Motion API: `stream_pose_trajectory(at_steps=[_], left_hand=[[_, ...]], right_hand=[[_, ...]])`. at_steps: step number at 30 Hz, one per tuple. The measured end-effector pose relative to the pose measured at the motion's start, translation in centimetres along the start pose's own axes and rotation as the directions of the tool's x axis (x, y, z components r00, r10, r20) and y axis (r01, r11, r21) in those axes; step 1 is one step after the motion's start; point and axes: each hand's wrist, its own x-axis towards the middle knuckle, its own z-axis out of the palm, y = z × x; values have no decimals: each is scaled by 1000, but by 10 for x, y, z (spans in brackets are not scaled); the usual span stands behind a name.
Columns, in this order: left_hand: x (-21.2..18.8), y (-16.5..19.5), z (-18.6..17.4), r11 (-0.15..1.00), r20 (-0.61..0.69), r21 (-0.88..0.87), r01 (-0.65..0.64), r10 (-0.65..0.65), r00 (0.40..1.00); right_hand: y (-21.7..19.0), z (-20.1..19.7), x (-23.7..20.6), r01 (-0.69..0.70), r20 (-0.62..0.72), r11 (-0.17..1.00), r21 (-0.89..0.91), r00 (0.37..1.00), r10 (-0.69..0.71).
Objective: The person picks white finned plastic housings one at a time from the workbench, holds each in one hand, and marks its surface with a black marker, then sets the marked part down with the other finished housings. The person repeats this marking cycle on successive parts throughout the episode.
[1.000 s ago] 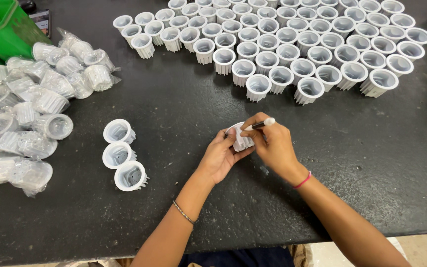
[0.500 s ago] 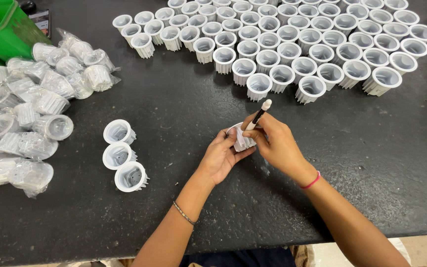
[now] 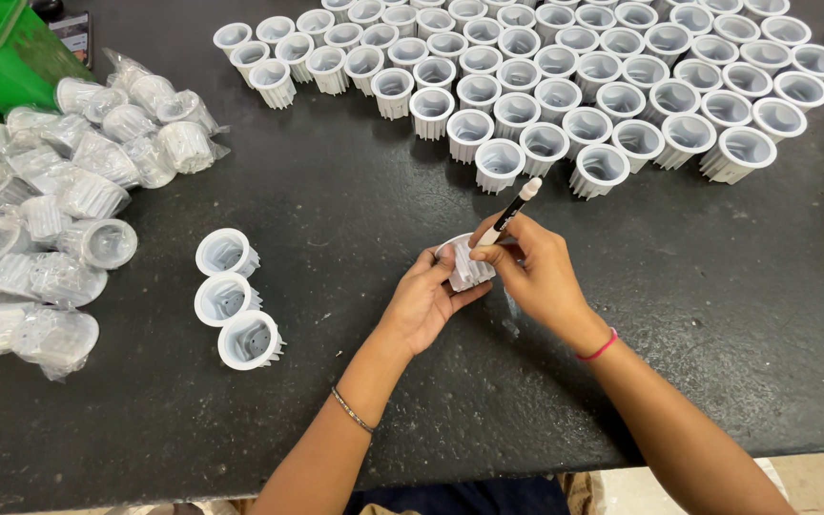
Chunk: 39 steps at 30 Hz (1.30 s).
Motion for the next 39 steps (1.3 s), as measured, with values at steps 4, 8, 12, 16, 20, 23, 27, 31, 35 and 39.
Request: stream_pose_trajectory(at_steps=[4,8,12,16,20,23,27,31,35,39], left_hand=[[-1,1,2,1000,-19,22,8,-8,1000],[-3,2,4,999,-15,46,1,0,1000],[-3,2,5,999,-11,41,-3,3,1000],[-4,2,4,999,-8,35,-14,14,1000],[-4,1,3,999,-13,35,-15,15,1000],[-4,0,3,999,-14,34,-18,18,1000],[-4,-1,1,999,-15,36,-21,22,1000],[-5,0,2,999,-7,36,-28,28,1000],[-6,1,4,998,-19,54,-17,18,1000],[-9,3,6,998,-23,68,-12,13,1000]], right_hand=[[0,2,-2,11,-1,999,-31,1000,-11],[-2,4,-4,60,-8,994,-92,998,-61],[-2,5,-4,83,-13,988,-127,996,-85],[-2,8,-4,117,-27,971,-208,992,-125],[-1,13,-6,78,-70,960,-269,993,-100],[0,15,-6,115,-78,957,-265,987,-140],[-1,18,-9,109,-95,955,-276,986,-140],[-1,19,-9,115,-95,959,-258,985,-143],[-3,20,-9,138,-104,958,-250,980,-168],[-6,19,-10,155,-101,954,-256,977,-186]])
